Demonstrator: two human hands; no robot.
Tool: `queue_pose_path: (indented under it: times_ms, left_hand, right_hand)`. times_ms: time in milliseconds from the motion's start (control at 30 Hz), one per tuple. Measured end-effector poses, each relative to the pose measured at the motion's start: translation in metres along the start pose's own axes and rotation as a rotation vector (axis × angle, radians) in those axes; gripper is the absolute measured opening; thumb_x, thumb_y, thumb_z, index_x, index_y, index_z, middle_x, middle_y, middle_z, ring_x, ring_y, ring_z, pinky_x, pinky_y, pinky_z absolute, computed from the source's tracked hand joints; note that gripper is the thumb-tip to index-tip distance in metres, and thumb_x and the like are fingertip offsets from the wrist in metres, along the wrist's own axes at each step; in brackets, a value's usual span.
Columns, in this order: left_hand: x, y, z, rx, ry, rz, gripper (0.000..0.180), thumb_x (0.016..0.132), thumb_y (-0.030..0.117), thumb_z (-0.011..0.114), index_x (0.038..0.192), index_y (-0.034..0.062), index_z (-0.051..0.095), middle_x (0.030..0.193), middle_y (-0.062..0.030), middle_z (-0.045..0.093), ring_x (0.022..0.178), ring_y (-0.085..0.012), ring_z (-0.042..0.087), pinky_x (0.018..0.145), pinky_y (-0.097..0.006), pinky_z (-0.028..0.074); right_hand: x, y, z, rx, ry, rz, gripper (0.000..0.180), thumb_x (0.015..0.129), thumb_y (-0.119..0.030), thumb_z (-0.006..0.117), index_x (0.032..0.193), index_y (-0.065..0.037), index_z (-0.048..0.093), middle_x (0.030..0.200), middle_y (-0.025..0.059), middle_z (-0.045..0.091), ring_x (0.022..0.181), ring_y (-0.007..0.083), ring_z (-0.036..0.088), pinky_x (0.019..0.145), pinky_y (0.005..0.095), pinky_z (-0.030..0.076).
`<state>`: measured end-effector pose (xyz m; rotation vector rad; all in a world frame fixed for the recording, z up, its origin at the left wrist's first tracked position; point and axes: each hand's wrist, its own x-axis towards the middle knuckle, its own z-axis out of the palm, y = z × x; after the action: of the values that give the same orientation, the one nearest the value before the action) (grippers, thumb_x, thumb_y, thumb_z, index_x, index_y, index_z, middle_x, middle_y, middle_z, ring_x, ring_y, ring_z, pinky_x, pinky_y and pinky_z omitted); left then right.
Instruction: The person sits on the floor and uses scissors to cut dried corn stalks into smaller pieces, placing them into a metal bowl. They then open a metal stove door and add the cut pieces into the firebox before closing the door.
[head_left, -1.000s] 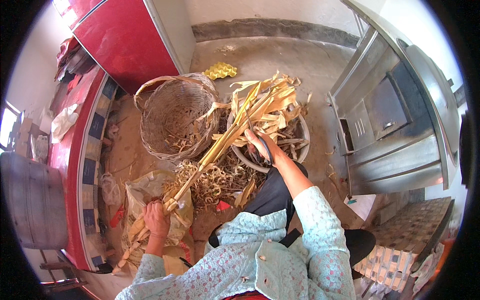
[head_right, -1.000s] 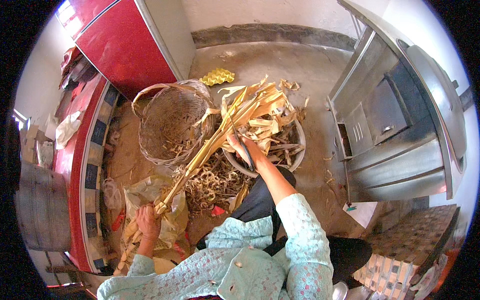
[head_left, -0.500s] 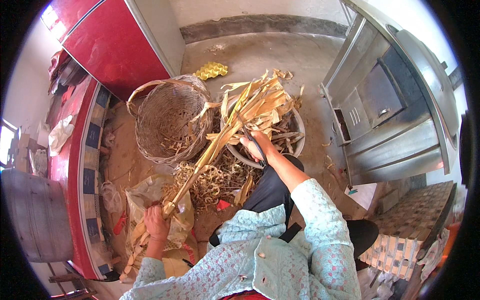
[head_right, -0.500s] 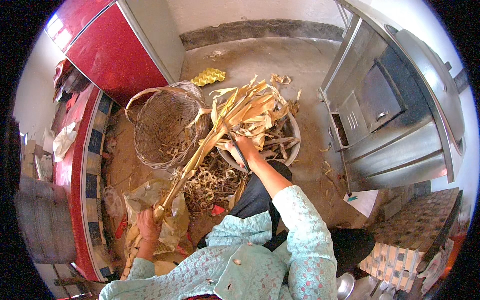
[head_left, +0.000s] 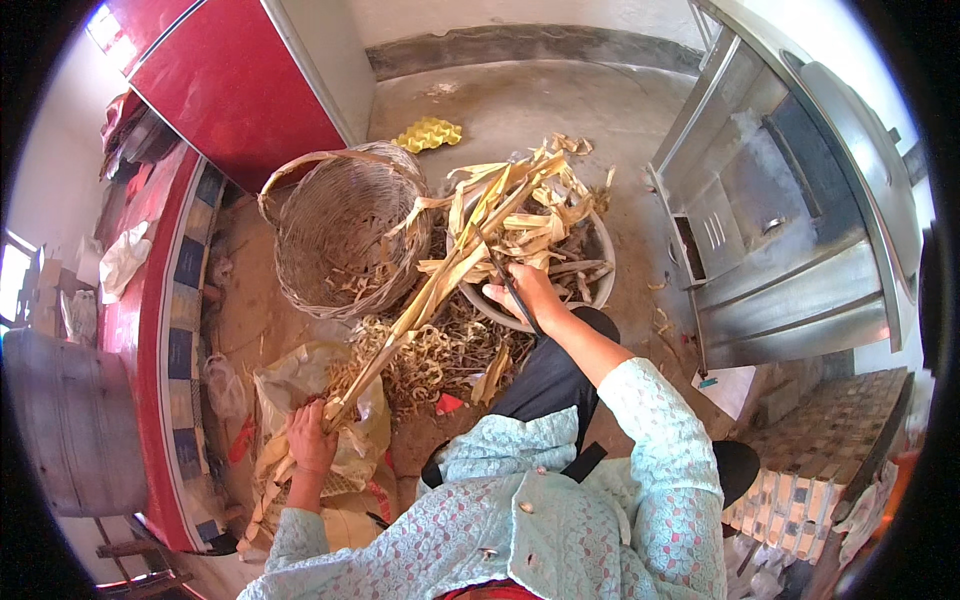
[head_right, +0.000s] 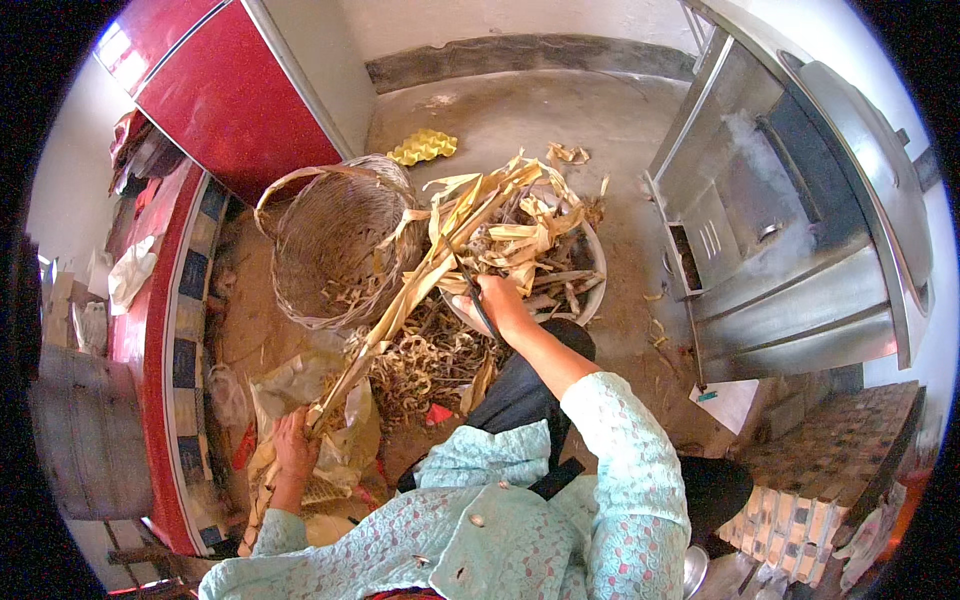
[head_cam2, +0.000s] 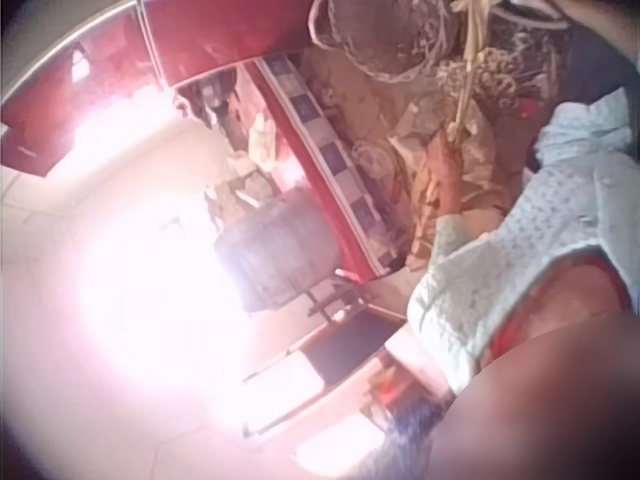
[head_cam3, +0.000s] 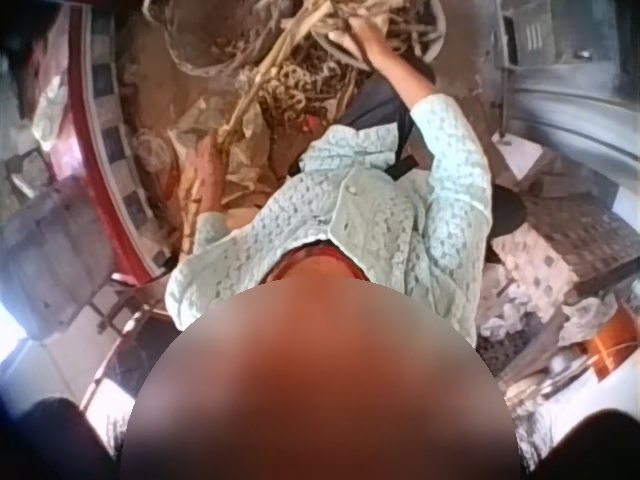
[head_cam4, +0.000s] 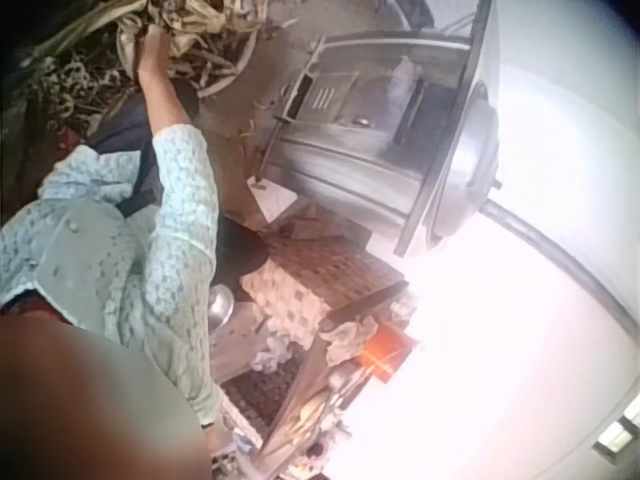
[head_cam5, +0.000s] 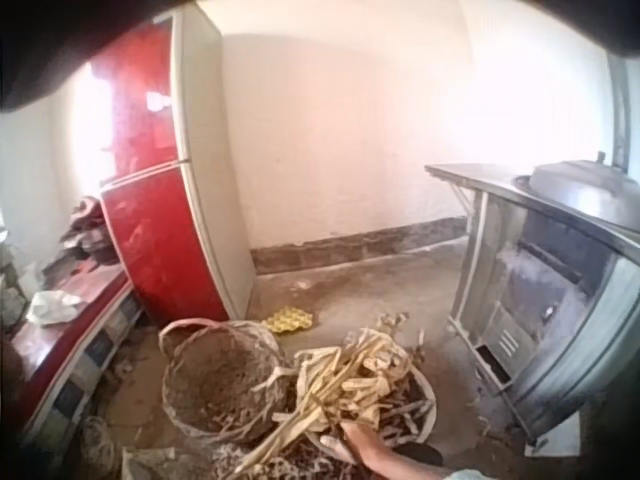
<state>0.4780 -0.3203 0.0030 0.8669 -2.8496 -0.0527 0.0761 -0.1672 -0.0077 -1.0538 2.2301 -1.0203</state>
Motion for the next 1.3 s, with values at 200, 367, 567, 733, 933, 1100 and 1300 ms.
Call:
queue_pose_path:
  times_ms: [200,367,567,733,933,1100,1300]
  left_hand:
    - [0.002,-0.003,0.001,-0.03,-0.079,0.07,0.059,0.053,0.004,0.072,0.108,0.0036,0.051,0.088,-0.0124,0.058,0.086,-0.0308,0.054,0.08,-0.041,0.038]
    - [0.0,-0.004,0.007,-0.001,-0.091,0.045,0.053,0.055,0.006,0.071,0.105,0.0041,0.052,0.086,-0.0121,0.057,0.086,-0.0304,0.054,0.078,-0.04,0.038]
    - [0.01,-0.007,0.005,-0.04,-0.017,-0.034,0.055,0.056,0.003,0.07,0.107,0.0057,0.051,0.087,-0.0111,0.056,0.086,-0.0299,0.053,0.078,-0.039,0.038]
    - [0.01,-0.016,-0.001,-0.042,-0.065,0.019,0.058,0.056,0.006,0.071,0.111,0.0045,0.051,0.087,-0.0112,0.056,0.086,-0.0292,0.054,0.08,-0.039,0.039]
    - [0.006,-0.016,0.005,-0.028,-0.169,0.137,0.044,0.056,0.011,0.072,0.097,0.0037,0.056,0.084,-0.009,0.057,0.086,-0.0276,0.054,0.083,-0.04,0.04]
    - [-0.001,-0.02,0.02,-0.014,-0.406,0.163,0.037,0.055,0.011,0.071,0.088,0.0058,0.055,0.084,-0.0084,0.057,0.088,-0.0263,0.054,0.083,-0.039,0.04]
    - [0.01,-0.026,0.013,0.013,-0.286,0.113,0.037,0.055,0.011,0.071,0.089,0.0061,0.055,0.083,-0.0086,0.057,0.09,-0.0264,0.053,0.081,-0.039,0.039]
  right_hand:
    - [0.017,0.011,0.008,0.18,-0.032,0.076,0.056,0.082,-0.054,0.058,0.092,0.001,0.056,0.074,0.008,0.058,0.073,0.0171,0.055,0.066,0.0308,0.044]
    - [0.025,0.015,0.013,0.216,-0.188,0.113,0.055,0.084,-0.058,0.053,0.088,-0.002,0.051,0.07,0.004,0.05,0.063,0.0112,0.048,0.053,0.0277,0.042]
    - [0.019,0.002,-0.001,0.543,-0.289,0.295,0.058,0.08,-0.064,0.053,0.089,-0.007,0.051,0.07,-0.0006,0.044,0.06,0.0094,0.045,0.052,0.0239,0.041]
    - [0.017,-0.006,-0.003,0.716,-0.352,0.273,0.064,0.079,-0.066,0.05,0.102,-0.006,0.051,0.072,-0.0005,0.046,0.061,0.0099,0.047,0.054,0.0237,0.042]
    - [0.023,0.003,-0.006,0.455,-0.259,0.064,0.071,0.077,-0.069,0.05,0.104,-0.004,0.05,0.07,-0.0008,0.047,0.064,0.0096,0.05,0.059,0.0242,0.044]
    - [0.016,-0.004,-0.014,0.574,-0.297,0.171,0.067,0.076,-0.07,0.05,0.087,-0.004,0.054,0.067,0.0001,0.048,0.061,0.011,0.051,0.055,0.024,0.044]
    - [0.014,-0.007,-0.013,0.564,-0.244,0.209,0.059,0.086,-0.06,0.045,0.088,-0.003,0.057,0.057,-0.0031,0.044,0.045,0.0064,0.043,0.04,0.0214,0.035]
